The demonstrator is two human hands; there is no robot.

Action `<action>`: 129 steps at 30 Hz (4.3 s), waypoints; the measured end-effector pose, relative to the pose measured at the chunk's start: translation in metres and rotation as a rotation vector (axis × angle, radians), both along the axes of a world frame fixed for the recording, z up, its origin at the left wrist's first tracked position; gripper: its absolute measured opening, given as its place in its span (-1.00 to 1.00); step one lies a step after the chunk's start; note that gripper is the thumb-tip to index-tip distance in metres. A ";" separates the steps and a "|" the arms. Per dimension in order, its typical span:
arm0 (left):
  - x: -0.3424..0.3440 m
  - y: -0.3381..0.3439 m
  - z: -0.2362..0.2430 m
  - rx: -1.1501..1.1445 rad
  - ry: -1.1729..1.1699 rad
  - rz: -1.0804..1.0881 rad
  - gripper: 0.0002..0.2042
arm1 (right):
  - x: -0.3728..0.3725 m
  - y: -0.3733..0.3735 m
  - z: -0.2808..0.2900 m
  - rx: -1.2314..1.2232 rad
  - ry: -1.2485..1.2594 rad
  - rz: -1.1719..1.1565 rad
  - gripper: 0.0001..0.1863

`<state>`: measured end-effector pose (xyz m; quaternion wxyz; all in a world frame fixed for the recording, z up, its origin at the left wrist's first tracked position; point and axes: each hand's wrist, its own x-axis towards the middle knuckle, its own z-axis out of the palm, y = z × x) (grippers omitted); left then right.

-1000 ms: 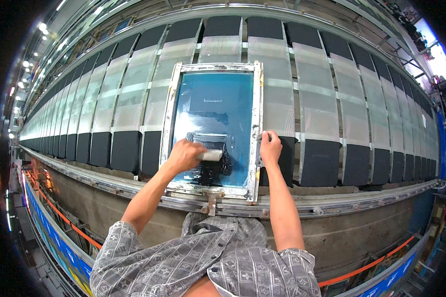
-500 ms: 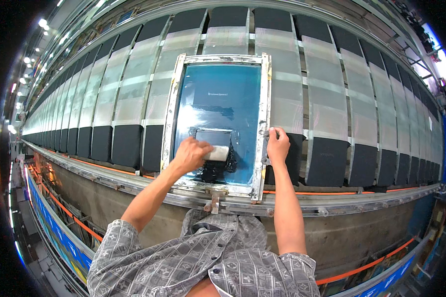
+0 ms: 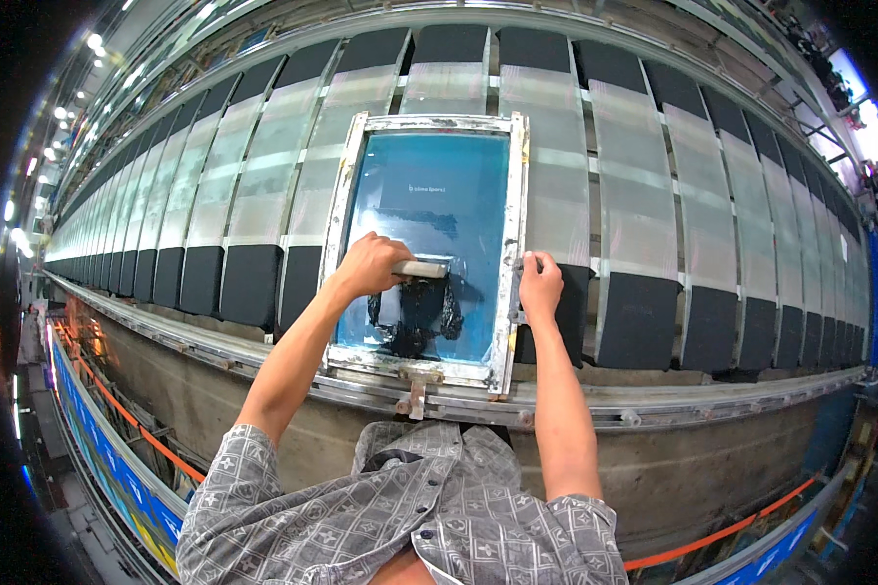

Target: The person pours black ink into a screen printing frame and uses a squeegee to spread the ink across the mesh. The person then walks along a conveyor line carrying the frame and continues to spread ink on the screen.

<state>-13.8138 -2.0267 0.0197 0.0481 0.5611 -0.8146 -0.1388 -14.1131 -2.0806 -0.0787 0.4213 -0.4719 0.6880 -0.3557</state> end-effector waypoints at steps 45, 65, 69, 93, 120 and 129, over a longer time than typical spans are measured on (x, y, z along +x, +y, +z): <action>0.185 0.082 -0.005 -0.074 -0.058 -0.075 -0.65 | 0.198 0.051 0.016 0.000 0.031 -0.029 -0.67; 0.184 0.115 -0.027 -0.311 -0.009 0.083 -0.55 | 0.201 0.041 0.020 0.059 0.019 0.015 -0.68; 0.167 0.200 0.003 -0.319 0.042 0.097 -0.55 | 0.214 0.038 0.057 -0.016 0.077 -0.021 -0.71; 0.391 0.095 0.016 -0.049 -0.070 -0.011 -0.73 | 0.400 0.090 0.030 -0.064 0.130 0.012 -0.67; 0.390 0.104 0.020 -0.032 -0.092 -0.040 -0.74 | 0.393 0.084 0.003 -0.012 0.001 -0.001 -0.67; 0.361 0.216 -0.007 -0.323 0.019 0.042 -0.48 | 0.393 0.082 0.035 0.018 0.055 -0.037 -0.69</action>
